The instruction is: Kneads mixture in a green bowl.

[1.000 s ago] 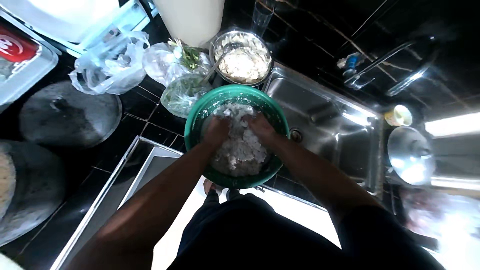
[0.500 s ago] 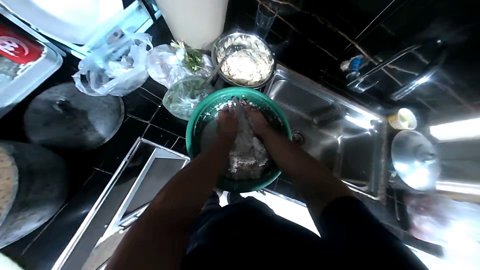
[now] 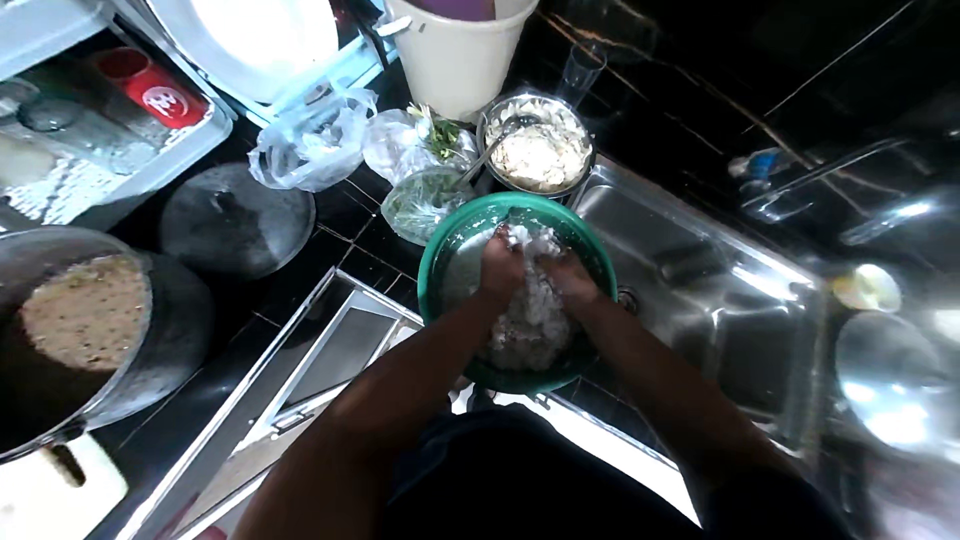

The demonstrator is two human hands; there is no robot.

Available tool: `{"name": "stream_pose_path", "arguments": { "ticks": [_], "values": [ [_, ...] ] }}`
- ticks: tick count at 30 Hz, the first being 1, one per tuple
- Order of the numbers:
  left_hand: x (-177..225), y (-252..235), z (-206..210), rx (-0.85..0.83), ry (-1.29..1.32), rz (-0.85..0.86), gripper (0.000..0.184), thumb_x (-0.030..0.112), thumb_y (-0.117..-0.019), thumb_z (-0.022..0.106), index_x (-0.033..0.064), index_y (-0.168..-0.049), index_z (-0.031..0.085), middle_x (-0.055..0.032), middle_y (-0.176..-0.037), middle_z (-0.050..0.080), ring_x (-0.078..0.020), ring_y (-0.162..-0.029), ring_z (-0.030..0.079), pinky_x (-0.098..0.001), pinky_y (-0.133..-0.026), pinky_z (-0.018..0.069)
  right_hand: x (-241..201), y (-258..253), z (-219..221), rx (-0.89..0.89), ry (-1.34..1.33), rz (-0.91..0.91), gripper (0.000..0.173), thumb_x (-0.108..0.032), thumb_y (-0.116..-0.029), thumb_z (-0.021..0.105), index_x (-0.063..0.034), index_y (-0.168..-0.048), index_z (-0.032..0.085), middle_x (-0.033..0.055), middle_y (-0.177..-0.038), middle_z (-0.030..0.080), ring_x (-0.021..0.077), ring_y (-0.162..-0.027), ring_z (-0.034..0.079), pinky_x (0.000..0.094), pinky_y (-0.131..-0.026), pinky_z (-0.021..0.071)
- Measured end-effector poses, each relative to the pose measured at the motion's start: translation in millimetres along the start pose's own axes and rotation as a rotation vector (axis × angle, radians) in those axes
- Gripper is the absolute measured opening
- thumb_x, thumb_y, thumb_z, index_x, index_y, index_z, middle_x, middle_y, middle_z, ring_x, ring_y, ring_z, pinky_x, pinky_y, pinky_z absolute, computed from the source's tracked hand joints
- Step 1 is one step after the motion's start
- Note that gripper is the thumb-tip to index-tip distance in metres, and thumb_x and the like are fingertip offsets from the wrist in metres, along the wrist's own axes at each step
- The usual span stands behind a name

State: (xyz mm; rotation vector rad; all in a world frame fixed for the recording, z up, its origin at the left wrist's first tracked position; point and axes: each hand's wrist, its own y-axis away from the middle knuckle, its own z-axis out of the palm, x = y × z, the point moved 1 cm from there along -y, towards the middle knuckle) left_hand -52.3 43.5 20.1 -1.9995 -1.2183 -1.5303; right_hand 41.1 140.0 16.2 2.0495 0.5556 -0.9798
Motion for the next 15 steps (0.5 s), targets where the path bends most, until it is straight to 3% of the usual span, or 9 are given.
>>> {"name": "stream_pose_path", "arguments": {
  "ticks": [3, 5, 7, 10, 11, 13, 15],
  "values": [
    [-6, 5, -6, 0.017, 0.043, 0.014, 0.032, 0.011, -0.1058, 0.053, -0.0112, -0.128, 0.059, -0.0286, -0.121, 0.066, -0.0353, -0.116, 0.065, -0.0495, -0.105, 0.0485, -9, 4, 8, 0.049, 0.176, -0.011, 0.051, -0.035, -0.1077, 0.053, -0.0001, -0.144, 0.05, 0.0259, -0.136, 0.059, 0.0375, -0.124, 0.059, 0.0551, -0.105, 0.0464],
    [-5, 14, -16, -0.047, 0.071, -0.072, 0.035, 0.019, -0.1097, 0.048, -0.0106, -0.125, 0.06, -0.0277, -0.118, 0.066, -0.0341, -0.111, 0.064, -0.05, -0.101, 0.0493, -18, 8, 12, 0.066, 0.139, -0.043, 0.051, -0.032, -0.1089, 0.051, 0.0028, -0.145, 0.048, 0.026, -0.143, 0.055, 0.0359, -0.133, 0.054, 0.0519, -0.113, 0.0408],
    [-4, 27, -32, -0.112, 0.106, -0.211, 0.044, 0.028, -0.1117, 0.044, -0.0076, -0.135, 0.054, -0.0278, -0.128, 0.062, -0.0359, -0.118, 0.061, -0.0521, -0.104, 0.0474, -26, 9, 8, -0.014, 0.182, -0.044, 0.052, -0.031, -0.1079, 0.053, 0.0039, -0.146, 0.045, 0.0262, -0.143, 0.054, 0.0349, -0.134, 0.053, 0.0509, -0.114, 0.0404],
    [-15, 52, -59, -0.107, 0.168, -0.327, 0.053, 0.038, -0.1117, 0.04, 0.012, -0.157, 0.034, -0.0193, -0.152, 0.048, -0.0312, -0.137, 0.051, -0.0515, -0.112, 0.0427, -38, -10, -16, -0.29, 0.536, -0.227, 0.051, -0.025, -0.0999, 0.067, 0.0034, -0.14, 0.054, 0.0275, -0.137, 0.059, 0.0378, -0.129, 0.057, 0.0547, -0.11, 0.0436],
    [-22, 60, -66, -0.088, 0.205, -0.346, 0.051, 0.038, -0.112, 0.039, 0.0132, -0.157, 0.037, -0.0164, -0.15, 0.05, -0.0267, -0.135, 0.053, -0.0482, -0.11, 0.0447, -35, -28, -22, -0.345, 0.626, -0.294, 0.055, -0.025, -0.0958, 0.072, -0.0008, -0.141, 0.055, 0.0251, -0.137, 0.06, 0.0371, -0.128, 0.058, 0.0556, -0.11, 0.045],
    [-32, 68, -68, -0.064, 0.164, -0.375, 0.045, 0.032, -0.1133, 0.035, 0.0066, -0.149, 0.046, -0.0181, -0.138, 0.059, -0.0244, -0.123, 0.06, -0.0444, -0.103, 0.0498, -31, -54, -28, -0.37, 0.632, -0.362, 0.064, -0.022, -0.0927, 0.077, -0.0026, -0.148, 0.05, 0.0233, -0.145, 0.056, 0.0361, -0.134, 0.054, 0.0542, -0.114, 0.0414],
    [-42, 65, -58, -0.153, -0.055, -0.361, 0.042, 0.015, -0.1114, 0.041, -0.0026, -0.149, 0.042, -0.0246, -0.141, 0.055, -0.0294, -0.13, 0.057, -0.0447, -0.108, 0.0472, -30, -64, -25, -0.325, 0.505, -0.247, 0.055, -0.024, -0.0982, 0.071, -0.0012, -0.145, 0.053, 0.0226, -0.141, 0.059, 0.0344, -0.131, 0.057, 0.053, -0.113, 0.0421]
  ]
}}
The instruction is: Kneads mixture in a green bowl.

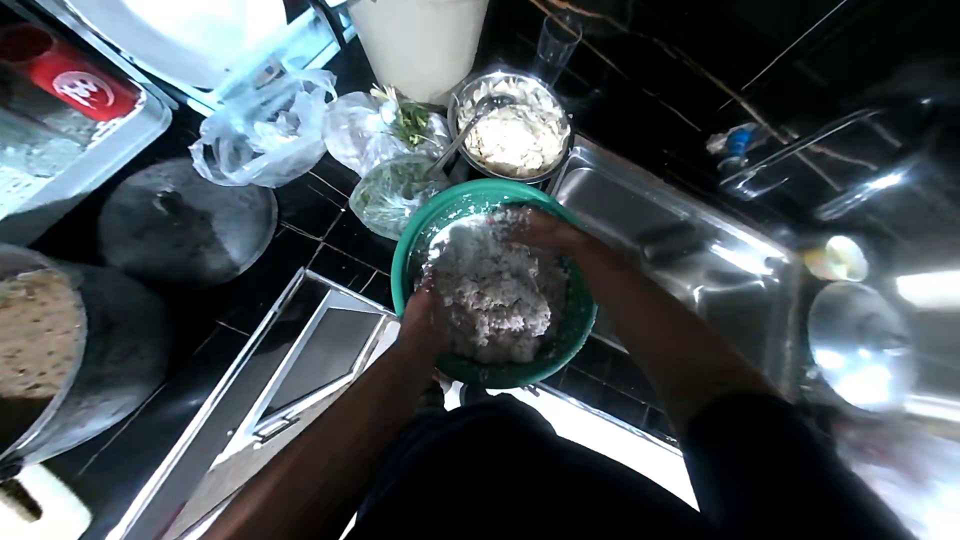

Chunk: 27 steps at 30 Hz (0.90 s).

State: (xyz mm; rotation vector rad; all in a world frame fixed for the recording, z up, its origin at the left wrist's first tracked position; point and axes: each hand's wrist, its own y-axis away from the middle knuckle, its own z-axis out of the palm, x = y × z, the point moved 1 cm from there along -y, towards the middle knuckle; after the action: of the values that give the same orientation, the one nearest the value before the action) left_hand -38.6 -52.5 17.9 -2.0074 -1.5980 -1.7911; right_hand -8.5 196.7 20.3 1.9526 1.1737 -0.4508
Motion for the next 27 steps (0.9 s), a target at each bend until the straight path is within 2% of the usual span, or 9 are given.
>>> {"name": "stream_pose_path", "arguments": {
  "ticks": [3, 5, 11, 14, 17, 19, 22, 25, 27],
  "values": [
    [2, -23, 24, -0.015, 0.301, -0.039, 0.046, 0.018, -0.1142, 0.029, -0.0014, -0.156, 0.03, -0.0249, -0.152, 0.043, -0.0299, -0.136, 0.049, -0.0428, -0.11, 0.0444, -3, -10, 25, 0.0, -0.303, 0.236, 0.059, -0.042, -0.1001, 0.065, -0.0029, -0.144, 0.055, 0.0209, -0.144, 0.057, 0.0327, -0.135, 0.053, 0.0542, -0.114, 0.0399],
    [11, -38, 34, 0.039, 0.541, -0.083, 0.045, 0.03, -0.114, 0.032, 0.0056, -0.151, 0.041, -0.019, -0.143, 0.053, -0.0261, -0.125, 0.056, -0.0438, -0.101, 0.0496, -5, -16, 40, -0.045, -0.315, 0.242, 0.058, -0.041, -0.0992, 0.065, -0.0012, -0.14, 0.057, 0.0213, -0.142, 0.058, 0.0319, -0.132, 0.054, 0.0528, -0.112, 0.0412],
    [39, -20, 17, -0.084, 0.322, -0.138, 0.046, 0.028, -0.1139, 0.034, 0.0033, -0.152, 0.039, -0.0236, -0.155, 0.04, -0.0386, -0.138, 0.044, -0.0602, -0.106, 0.0401, -30, 26, 24, -0.04, -0.258, 0.196, 0.053, -0.018, -0.1025, 0.062, -0.0014, -0.15, 0.044, 0.025, -0.141, 0.055, 0.0335, -0.126, 0.057, 0.0506, -0.106, 0.0459],
    [47, -25, 23, -0.141, -0.405, 0.185, 0.041, -0.005, -0.1045, 0.047, -0.0123, -0.145, 0.045, -0.0341, -0.149, 0.046, -0.0471, -0.142, 0.042, -0.055, -0.118, 0.0336, -32, 42, 18, 0.04, -0.258, 0.198, 0.05, -0.019, -0.1042, 0.06, 0.0018, -0.147, 0.044, 0.0255, -0.139, 0.056, 0.0331, -0.125, 0.058, 0.0495, -0.106, 0.0467],
    [54, -26, 34, -0.175, -0.855, 0.297, 0.046, -0.008, -0.0974, 0.058, -0.0166, -0.141, 0.046, -0.0346, -0.147, 0.047, -0.0498, -0.139, 0.044, -0.0571, -0.117, 0.0338, -30, 45, 23, 0.15, -0.198, 0.238, 0.045, -0.025, -0.1071, 0.055, 0.0058, -0.141, 0.05, 0.0275, -0.134, 0.059, 0.0364, -0.123, 0.059, 0.0525, -0.105, 0.0465],
    [55, -27, 36, -0.18, -0.823, 0.326, 0.049, -0.011, -0.0992, 0.051, -0.0191, -0.146, 0.039, -0.0344, -0.156, 0.038, -0.0482, -0.147, 0.035, -0.0552, -0.121, 0.0256, -34, 47, 28, 0.212, -0.166, 0.287, 0.05, -0.033, -0.1089, 0.05, 0.0071, -0.138, 0.053, 0.0291, -0.135, 0.058, 0.0403, -0.127, 0.057, 0.0575, -0.107, 0.0438],
    [67, -26, 28, -0.092, -0.348, 0.275, 0.04, 0.015, -0.1133, 0.034, -0.0124, -0.138, 0.05, -0.0332, -0.135, 0.056, -0.043, -0.128, 0.054, -0.0544, -0.11, 0.0408, -32, 46, 34, 0.329, -0.258, 0.262, 0.045, -0.035, -0.1081, 0.05, 0.0039, -0.129, 0.061, 0.0255, -0.124, 0.065, 0.0366, -0.118, 0.062, 0.0564, -0.101, 0.0479],
    [82, -20, 20, -0.018, -0.413, 0.446, 0.037, 0.021, -0.1087, 0.049, -0.0104, -0.118, 0.066, -0.0312, -0.119, 0.066, -0.0446, -0.118, 0.063, -0.0608, -0.103, 0.0458, -25, 63, 23, 0.334, -0.329, 0.066, 0.033, -0.018, -0.1068, 0.054, 0.0042, -0.13, 0.061, 0.0218, -0.127, 0.064, 0.0272, -0.118, 0.061, 0.0445, -0.104, 0.0473],
    [81, -8, 28, -0.024, -0.484, 0.598, 0.038, 0.018, -0.1044, 0.057, -0.0114, -0.127, 0.063, -0.0343, -0.139, 0.056, -0.0481, -0.137, 0.049, -0.0607, -0.116, 0.0347, -10, 76, 23, 0.389, -0.187, 0.01, 0.033, -0.012, -0.1016, 0.06, 0.0045, -0.131, 0.061, 0.023, -0.13, 0.063, 0.0296, -0.123, 0.06, 0.0448, -0.107, 0.047]
  ]
}}
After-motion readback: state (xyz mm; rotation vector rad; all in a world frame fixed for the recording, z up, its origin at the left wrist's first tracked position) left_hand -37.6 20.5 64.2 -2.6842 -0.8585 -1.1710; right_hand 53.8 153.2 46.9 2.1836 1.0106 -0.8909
